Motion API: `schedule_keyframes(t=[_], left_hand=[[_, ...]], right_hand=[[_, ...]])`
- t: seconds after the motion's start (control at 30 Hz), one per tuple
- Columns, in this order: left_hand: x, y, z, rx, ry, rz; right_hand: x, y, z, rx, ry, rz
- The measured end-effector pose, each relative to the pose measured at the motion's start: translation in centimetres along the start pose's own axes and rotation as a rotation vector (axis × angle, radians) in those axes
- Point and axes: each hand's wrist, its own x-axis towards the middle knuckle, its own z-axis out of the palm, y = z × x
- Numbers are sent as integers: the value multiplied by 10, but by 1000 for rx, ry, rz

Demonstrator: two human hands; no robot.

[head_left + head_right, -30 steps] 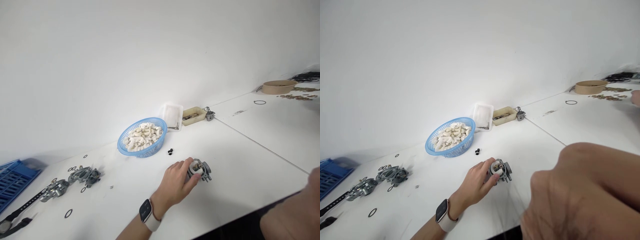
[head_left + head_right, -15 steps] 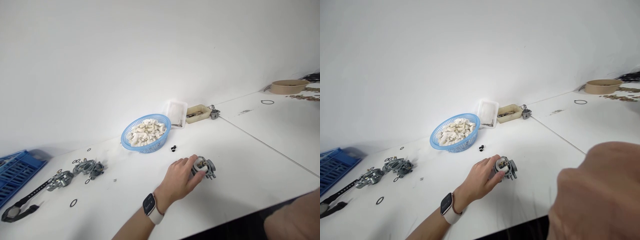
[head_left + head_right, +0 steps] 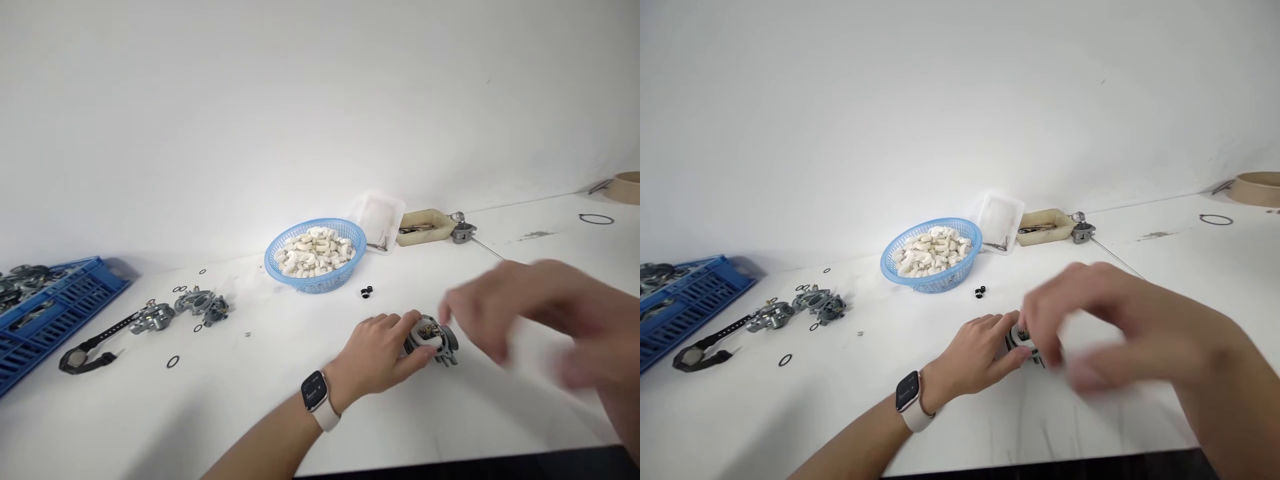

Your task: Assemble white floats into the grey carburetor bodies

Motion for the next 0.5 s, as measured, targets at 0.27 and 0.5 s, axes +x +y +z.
schedule_keyframes(t=[0.27,0.5], left_hand=[[1,-5,7,14,-19,-21],[2,-4,7,9,-32,-29]], right_hand=[[53,108,36,-2,163,340],[34,131,58,-48,206,282]])
